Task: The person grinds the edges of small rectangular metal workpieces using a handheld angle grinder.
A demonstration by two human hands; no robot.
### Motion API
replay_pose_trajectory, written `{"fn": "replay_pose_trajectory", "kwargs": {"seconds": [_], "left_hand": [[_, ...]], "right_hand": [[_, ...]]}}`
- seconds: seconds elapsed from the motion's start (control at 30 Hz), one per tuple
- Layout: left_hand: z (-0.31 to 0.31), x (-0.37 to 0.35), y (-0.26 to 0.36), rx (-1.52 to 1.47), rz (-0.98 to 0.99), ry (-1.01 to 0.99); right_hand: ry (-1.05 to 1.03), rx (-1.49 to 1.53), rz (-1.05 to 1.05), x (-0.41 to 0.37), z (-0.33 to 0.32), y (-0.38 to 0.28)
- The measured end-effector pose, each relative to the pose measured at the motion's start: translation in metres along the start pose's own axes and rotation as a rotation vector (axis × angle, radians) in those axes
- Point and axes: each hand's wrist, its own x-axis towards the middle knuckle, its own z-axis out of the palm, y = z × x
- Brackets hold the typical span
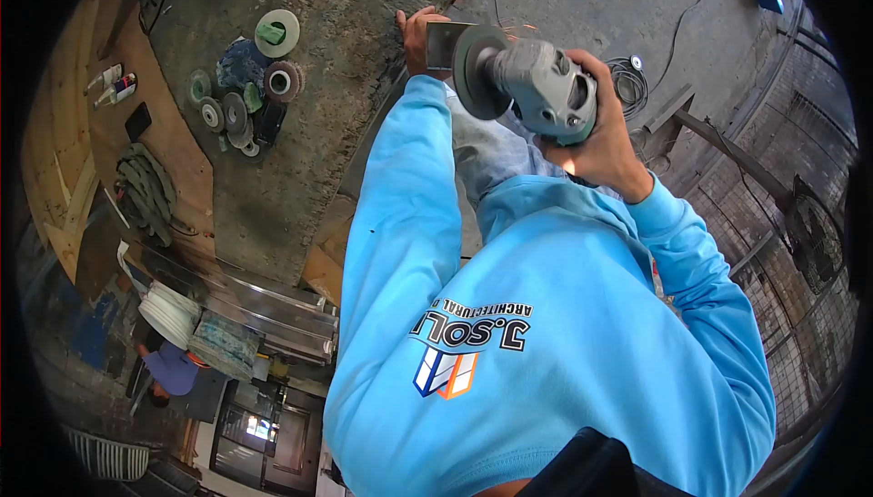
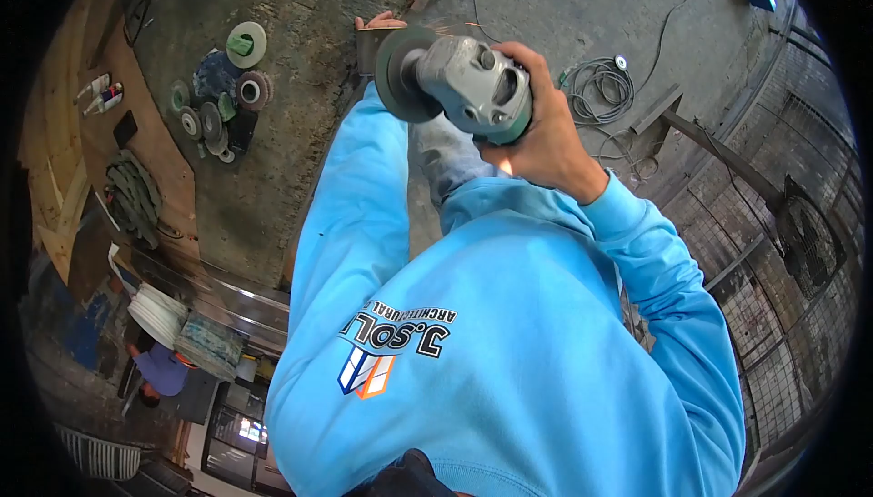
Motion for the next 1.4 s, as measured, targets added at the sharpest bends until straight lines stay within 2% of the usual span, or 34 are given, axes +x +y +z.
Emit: {"fn": "replay_pose_trajectory", "kwargs": {"seconds": [0.07, 0.13, 0.33, 0.47, 0.53, 0.57, 0.63, 0.67, 0.73, 0.83, 0.97, 1.03, 1.07, 1.17, 1.23, 1.33, 1.37, 1.4], "left_hand": [[-0.002, 0.002, 0.012, -0.021, 0.002, 0.001], [-0.006, 0.004, 0.038, 0.404, 0.383, 0.036], [-0.006, 0.005, 0.040, 0.353, 0.417, 0.052], [-0.008, 0.003, 0.023, 0.398, 0.373, 0.003], [-0.005, 0.003, 0.005, 0.095, 0.098, -0.029], [-0.004, 0.001, 0.003, 0.096, 0.099, -0.034], [-0.002, -0.001, 0.002, -0.073, -0.079, 0.011], [-0.001, 0.003, 0.019, -0.072, -0.075, 0.008], [-0.004, 0.005, 0.058, 0.370, 0.366, 0.063], [-0.009, 0.007, 0.071, 0.331, 0.364, 0.028], [-0.007, 0.004, 0.034, 0.374, 0.377, 0.029], [-0.003, 0.001, 0.029, -0.195, -0.193, 0.010], [-0.004, 0.004, 0.027, -0.193, -0.189, 0.009], [-0.004, 0.000, 0.025, -0.077, -0.131, -0.014], [0.002, -0.015, 0.030, 0.241, 0.182, 0.029], [0.007, -0.037, 0.040, 0.401, 0.082, 0.128], [0.010, -0.046, 0.026, 0.399, 0.082, 0.137], [0.011, -0.057, 0.014, 0.491, -0.008, 0.114]], "right_hand": [[-0.025, 0.017, -0.008, -0.009, 0.001, 0.001], [-0.078, -0.013, -0.009, -0.023, 0.002, 0.000], [-0.063, -0.006, -0.025, -0.030, 0.004, 0.009], [-0.005, 0.016, -0.039, -0.015, 0.007, 0.023], [0.050, 0.074, 0.005, -0.006, 0.010, 0.027], [0.055, 0.076, 0.006, -0.005, 0.011, 0.026], [0.064, 0.085, 0.014, -0.003, 0.011, 0.024], [0.055, 0.095, 0.004, -0.007, 0.012, 0.025], [0.041, 0.121, -0.019, -0.019, 0.019, 0.028], [-0.006, 0.116, -0.038, -0.025, 0.018, 0.029], [0.010, 0.217, 0.052, -0.012, 0.020, 0.033], [0.102, 0.150, 0.068, -0.004, 0.018, 0.031], [0.087, 0.136, 0.068, -0.007, 0.015, 0.030], [-0.004, 0.091, -0.030, -0.018, 0.000, 0.025], [-0.042, 0.076, 0.035, -0.030, -0.013, 0.015], [0.016, -0.047, 0.033, -0.037, -0.033, 0.006], [0.010, -0.052, 0.027, -0.039, -0.039, 0.006], [0.034, -0.060, 0.048, -0.041, -0.046, 0.007]]}}
